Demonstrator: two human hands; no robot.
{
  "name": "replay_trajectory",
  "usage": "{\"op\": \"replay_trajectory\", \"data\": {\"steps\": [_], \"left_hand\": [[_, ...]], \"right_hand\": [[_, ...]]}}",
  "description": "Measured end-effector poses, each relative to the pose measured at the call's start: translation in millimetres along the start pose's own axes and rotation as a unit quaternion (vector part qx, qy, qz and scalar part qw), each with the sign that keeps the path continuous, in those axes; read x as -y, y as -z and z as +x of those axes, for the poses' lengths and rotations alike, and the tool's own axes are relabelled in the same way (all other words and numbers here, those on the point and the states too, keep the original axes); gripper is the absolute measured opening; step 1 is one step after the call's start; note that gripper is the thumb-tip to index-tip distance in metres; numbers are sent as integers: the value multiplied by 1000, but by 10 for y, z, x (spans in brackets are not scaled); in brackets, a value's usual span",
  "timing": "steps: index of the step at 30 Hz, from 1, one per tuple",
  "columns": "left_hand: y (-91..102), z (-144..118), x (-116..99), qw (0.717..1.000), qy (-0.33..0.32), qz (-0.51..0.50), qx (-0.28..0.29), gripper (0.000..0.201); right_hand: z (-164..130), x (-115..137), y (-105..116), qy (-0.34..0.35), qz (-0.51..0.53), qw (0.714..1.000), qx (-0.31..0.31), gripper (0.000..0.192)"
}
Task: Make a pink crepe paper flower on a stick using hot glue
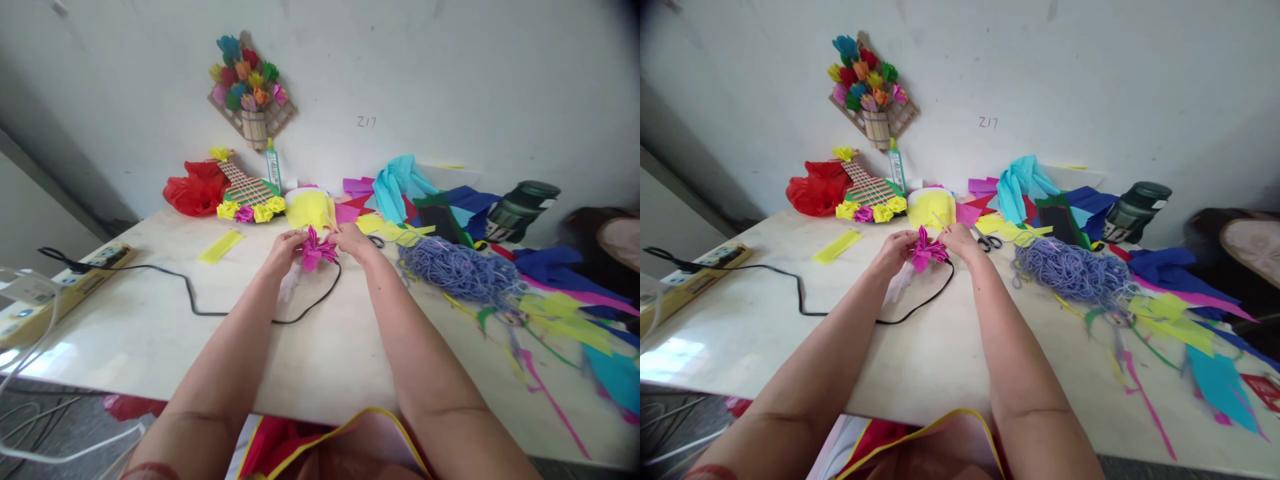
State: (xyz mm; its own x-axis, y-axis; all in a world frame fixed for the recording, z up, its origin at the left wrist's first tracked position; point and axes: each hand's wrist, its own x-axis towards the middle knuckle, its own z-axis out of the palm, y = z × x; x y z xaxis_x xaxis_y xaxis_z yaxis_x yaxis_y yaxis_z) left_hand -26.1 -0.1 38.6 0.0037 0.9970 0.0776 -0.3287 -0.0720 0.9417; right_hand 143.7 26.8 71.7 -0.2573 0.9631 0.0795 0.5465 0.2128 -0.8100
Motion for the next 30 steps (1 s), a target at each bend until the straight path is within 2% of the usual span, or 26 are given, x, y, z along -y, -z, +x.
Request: {"op": "replay_trajectory", "data": {"steps": [4, 11, 20, 26, 30], "left_hand": [[9, 2, -9, 1000, -4, 12, -15, 24], [5, -21, -32, 1000, -6, 23, -1, 22], [6, 10, 3, 999, -18, 22, -37, 18], [-24, -13, -21, 999, -11, 18, -29, 23], [-29, -6, -32, 998, -33, 21, -58, 19]], "right_hand": [[-29, 40, 7, -2, -10, 1000, -7, 4], [-54, 84, 13, -15, -20, 1000, -13, 4], [-99, 151, 11, -27, -39, 999, -22, 6], [-104, 151, 4, -23, -45, 998, -33, 6], [-67, 121, -4, -6, -71, 997, -38, 8]]}}
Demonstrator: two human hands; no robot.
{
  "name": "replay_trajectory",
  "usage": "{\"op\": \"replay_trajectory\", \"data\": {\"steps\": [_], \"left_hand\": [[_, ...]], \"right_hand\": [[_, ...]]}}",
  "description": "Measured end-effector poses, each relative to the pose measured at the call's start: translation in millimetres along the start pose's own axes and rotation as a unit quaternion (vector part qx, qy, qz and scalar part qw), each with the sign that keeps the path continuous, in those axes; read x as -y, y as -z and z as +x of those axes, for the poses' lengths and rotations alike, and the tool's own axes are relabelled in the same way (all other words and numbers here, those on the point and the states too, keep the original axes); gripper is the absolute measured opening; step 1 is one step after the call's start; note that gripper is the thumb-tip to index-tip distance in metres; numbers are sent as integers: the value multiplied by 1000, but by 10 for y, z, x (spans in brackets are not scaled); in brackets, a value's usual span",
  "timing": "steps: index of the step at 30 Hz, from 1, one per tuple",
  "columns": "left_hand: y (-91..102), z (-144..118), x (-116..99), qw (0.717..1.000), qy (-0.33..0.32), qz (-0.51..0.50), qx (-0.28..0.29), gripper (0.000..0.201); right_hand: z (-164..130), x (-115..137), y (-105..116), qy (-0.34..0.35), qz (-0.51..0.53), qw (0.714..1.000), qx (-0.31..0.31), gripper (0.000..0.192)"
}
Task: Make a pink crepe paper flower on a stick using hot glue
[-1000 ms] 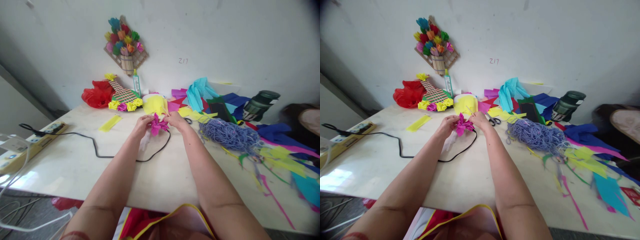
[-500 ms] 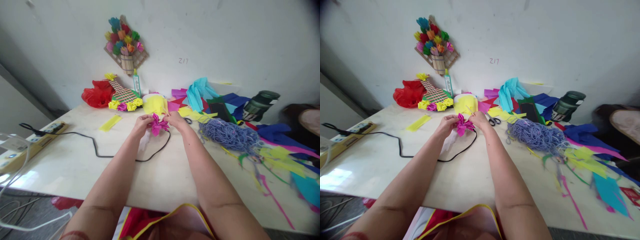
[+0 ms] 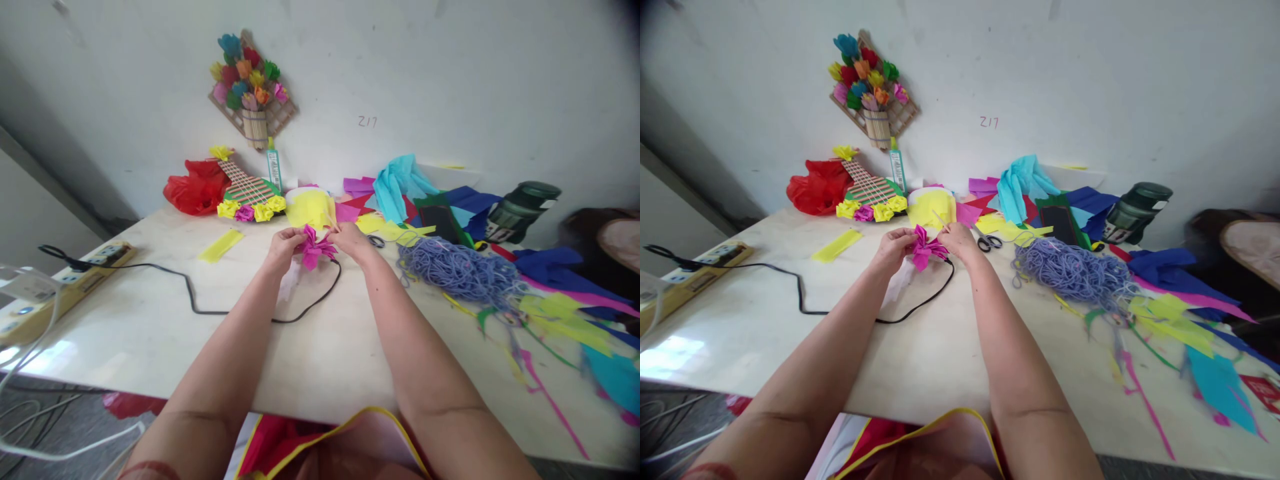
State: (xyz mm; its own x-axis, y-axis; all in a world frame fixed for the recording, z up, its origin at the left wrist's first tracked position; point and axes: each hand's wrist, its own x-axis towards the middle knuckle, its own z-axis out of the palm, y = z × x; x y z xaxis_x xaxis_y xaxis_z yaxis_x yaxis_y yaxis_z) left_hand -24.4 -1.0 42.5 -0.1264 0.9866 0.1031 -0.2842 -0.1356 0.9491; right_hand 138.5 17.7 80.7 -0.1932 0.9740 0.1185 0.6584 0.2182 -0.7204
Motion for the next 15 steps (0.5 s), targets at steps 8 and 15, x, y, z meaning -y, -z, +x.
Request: {"op": "replay_trajectory", "data": {"steps": [8, 15], "left_hand": [[32, 40, 21, 999, -23, 24, -16, 18], [16, 23, 17, 1000, -17, 12, -17, 18]], "right_hand": [[23, -29, 44, 71, 37, 997, 24, 35], [48, -15, 6, 149, 61, 987, -19, 36]]}}
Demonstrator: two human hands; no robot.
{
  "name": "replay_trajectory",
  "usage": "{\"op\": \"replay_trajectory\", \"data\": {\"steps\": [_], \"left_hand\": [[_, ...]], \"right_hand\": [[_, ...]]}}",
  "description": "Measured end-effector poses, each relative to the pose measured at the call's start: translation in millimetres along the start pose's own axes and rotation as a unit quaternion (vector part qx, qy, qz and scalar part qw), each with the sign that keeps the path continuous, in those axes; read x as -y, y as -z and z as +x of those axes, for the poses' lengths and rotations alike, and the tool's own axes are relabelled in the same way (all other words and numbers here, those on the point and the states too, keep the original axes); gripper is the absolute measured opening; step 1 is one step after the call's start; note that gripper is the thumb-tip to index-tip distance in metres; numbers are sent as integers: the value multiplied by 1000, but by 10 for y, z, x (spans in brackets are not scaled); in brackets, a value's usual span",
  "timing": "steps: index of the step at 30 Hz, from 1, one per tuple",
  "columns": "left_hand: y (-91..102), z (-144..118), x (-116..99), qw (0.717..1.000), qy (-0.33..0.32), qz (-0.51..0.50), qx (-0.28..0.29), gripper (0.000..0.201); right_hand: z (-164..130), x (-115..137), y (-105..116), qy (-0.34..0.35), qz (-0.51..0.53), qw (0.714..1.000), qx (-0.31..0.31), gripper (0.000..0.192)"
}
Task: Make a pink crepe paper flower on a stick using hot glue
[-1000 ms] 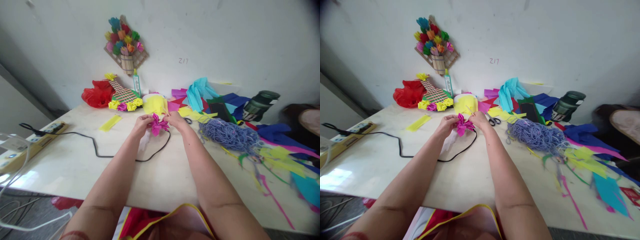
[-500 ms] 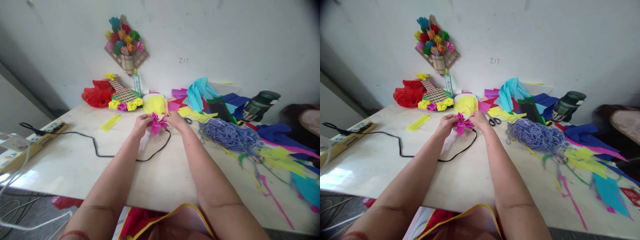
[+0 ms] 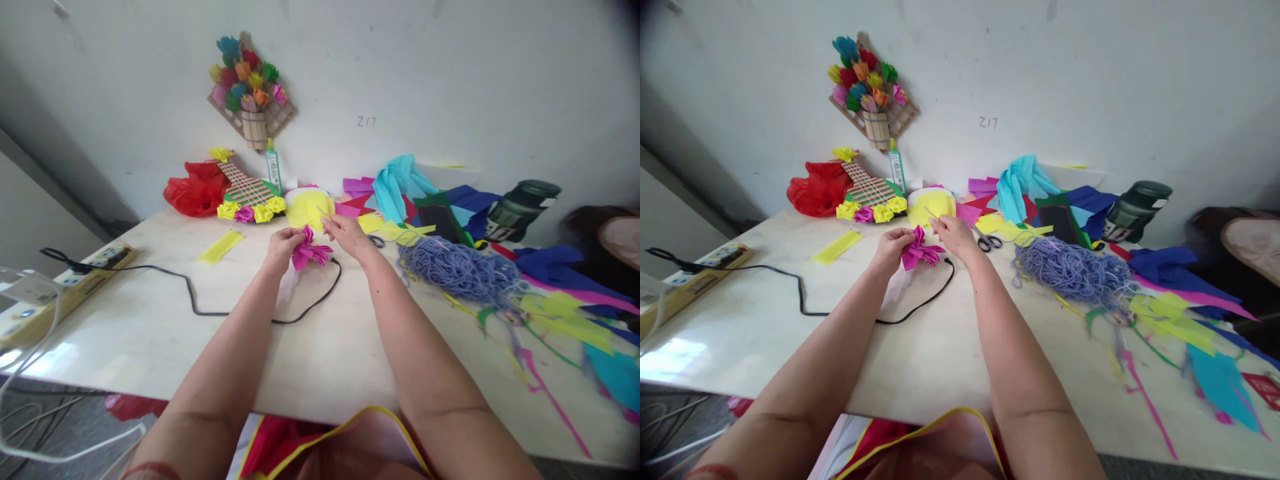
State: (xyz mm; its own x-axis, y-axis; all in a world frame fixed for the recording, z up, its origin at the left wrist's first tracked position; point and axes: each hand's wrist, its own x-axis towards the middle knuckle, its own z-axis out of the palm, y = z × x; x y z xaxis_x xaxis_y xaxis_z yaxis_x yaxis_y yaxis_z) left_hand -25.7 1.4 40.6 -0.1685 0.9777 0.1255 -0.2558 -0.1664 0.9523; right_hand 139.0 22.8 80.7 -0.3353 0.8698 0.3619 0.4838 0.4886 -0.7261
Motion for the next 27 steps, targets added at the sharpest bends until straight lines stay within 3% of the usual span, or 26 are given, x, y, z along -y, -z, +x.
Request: {"op": "replay_trajectory", "data": {"steps": [4, 7, 12, 18, 20, 27], "left_hand": [[5, 26, 17, 1000, -6, -5, -15, 17], [21, 69, 30, 996, -24, -36, -72, 15], [45, 114, 10, 975, -74, -112, -179, 11], [32, 96, -17, 962, -94, -146, -210, 14], [23, 87, -11, 962, -94, -141, -214, 15], [-56, 25, -22, 960, -79, -157, -217, 14]], "right_hand": [[2, -23, -23, 17, -26, 999, 17, 28], [-20, 25, -4, 16, -40, 998, 49, 28], [-69, 190, 40, -40, -67, 994, 79, 29], [-81, 199, -108, -153, 1, 979, 135, 40], [-89, 180, -166, -155, 35, 975, 153, 46], [-100, 185, -299, -148, 162, 973, 71, 36]]}}
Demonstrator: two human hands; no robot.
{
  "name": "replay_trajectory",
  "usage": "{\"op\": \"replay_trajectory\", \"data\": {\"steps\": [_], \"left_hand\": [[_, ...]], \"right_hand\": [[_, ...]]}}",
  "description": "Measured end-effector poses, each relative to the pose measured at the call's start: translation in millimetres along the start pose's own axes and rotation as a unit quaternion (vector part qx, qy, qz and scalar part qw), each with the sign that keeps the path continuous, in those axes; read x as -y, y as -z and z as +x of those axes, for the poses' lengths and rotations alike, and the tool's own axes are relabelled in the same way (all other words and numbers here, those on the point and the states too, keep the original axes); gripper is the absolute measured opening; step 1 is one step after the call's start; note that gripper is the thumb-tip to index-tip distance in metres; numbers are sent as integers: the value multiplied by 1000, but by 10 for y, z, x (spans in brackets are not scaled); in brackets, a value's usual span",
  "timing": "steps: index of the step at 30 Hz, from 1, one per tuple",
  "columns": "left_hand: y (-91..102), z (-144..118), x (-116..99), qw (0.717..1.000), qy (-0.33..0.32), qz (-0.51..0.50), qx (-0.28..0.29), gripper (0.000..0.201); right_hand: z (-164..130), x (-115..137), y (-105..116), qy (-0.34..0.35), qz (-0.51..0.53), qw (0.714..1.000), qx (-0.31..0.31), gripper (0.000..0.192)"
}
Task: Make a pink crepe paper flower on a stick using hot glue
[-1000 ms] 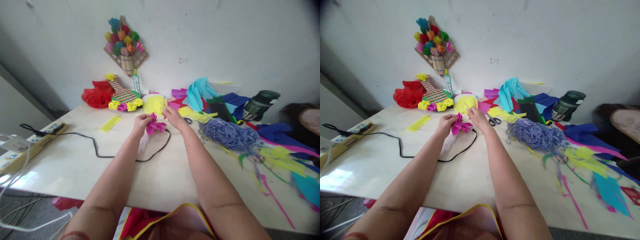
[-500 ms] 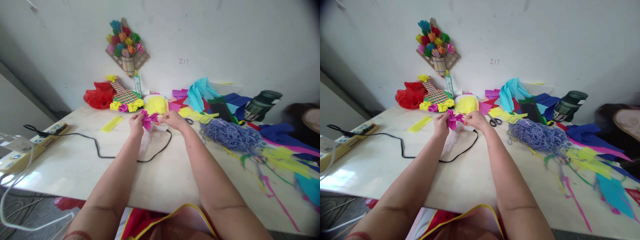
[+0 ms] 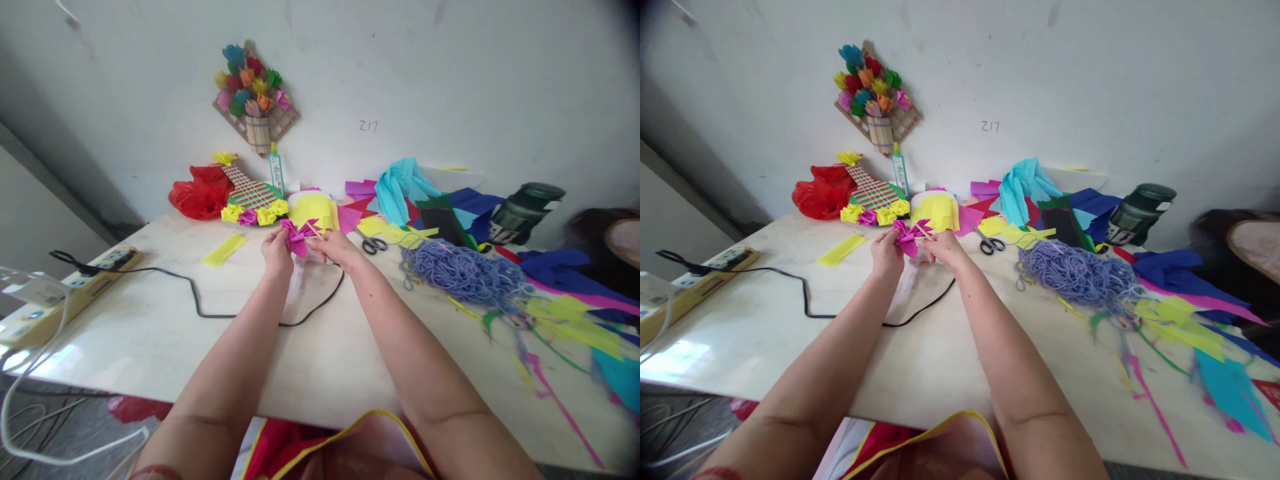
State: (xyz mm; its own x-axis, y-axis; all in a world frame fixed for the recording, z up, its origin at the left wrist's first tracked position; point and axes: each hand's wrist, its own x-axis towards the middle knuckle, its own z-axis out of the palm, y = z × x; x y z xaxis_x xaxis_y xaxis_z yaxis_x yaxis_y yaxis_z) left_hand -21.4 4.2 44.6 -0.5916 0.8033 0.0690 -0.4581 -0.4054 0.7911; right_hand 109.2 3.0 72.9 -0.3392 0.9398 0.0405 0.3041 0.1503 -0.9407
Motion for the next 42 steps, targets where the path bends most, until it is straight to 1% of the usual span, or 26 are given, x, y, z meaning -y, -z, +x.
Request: {"op": "replay_trajectory", "data": {"steps": [3, 6, 9, 13, 17, 20, 22, 24, 26, 29, 32, 34, 36, 37, 38, 40, 42], "left_hand": [[-25, -27, -14, 1000, 4, 1, 3, 12], [-21, -14, -4, 1000, 2, -2, -11, 12], [7, 25, 25, 999, -6, 20, -27, 11], [34, 54, 53, 999, -15, 39, -23, 12], [27, 40, 45, 998, -11, 60, -25, 13], [23, 32, 43, 996, -7, 80, -25, 14], [26, 34, 51, 996, -10, 90, -16, 15], [32, 36, 63, 995, -13, 95, -2, 17], [37, 35, 74, 995, -13, 99, 15, 20], [42, 27, 84, 993, -9, 114, 44, 21], [47, 22, 90, 990, -10, 127, 63, 20], [48, 25, 93, 990, -11, 128, 63, 18], [48, 28, 93, 990, -10, 127, 60, 17], [46, 29, 92, 990, -8, 128, 59, 17], [44, 28, 91, 990, -6, 127, 59, 16], [40, 24, 87, 991, -1, 123, 58, 16], [37, 18, 83, 991, 4, 117, 60, 15]], "right_hand": [[-14, 42, -31, -16, 34, 999, -32, 27], [-36, 93, -32, -16, 57, 996, -61, 22], [-36, 112, -8, -15, 73, 995, -66, 18], [-16, 102, 47, -4, 70, 995, -66, 17], [-13, 113, 100, 17, 78, 992, -94, 19], [-11, 141, 122, 35, 108, 988, -108, 14], [-10, 164, 126, 33, 130, 984, -116, 10], [-16, 189, 129, 23, 148, 983, -102, 9], [-33, 210, 133, 18, 170, 983, -61, 10], [-67, 231, 147, 29, 214, 976, 7, 17], [-79, 235, 173, 49, 243, 968, 32, 23], [-60, 224, 203, 71, 248, 966, 8, 23], [-17, 200, 251, 103, 225, 968, -46, 18], [9, 184, 284, 119, 195, 970, -82, 15], [34, 167, 322, 137, 153, 971, -121, 12], [75, 137, 410, 155, 35, 966, -205, 13], [90, 117, 496, 145, -81, 949, -267, 19]]}}
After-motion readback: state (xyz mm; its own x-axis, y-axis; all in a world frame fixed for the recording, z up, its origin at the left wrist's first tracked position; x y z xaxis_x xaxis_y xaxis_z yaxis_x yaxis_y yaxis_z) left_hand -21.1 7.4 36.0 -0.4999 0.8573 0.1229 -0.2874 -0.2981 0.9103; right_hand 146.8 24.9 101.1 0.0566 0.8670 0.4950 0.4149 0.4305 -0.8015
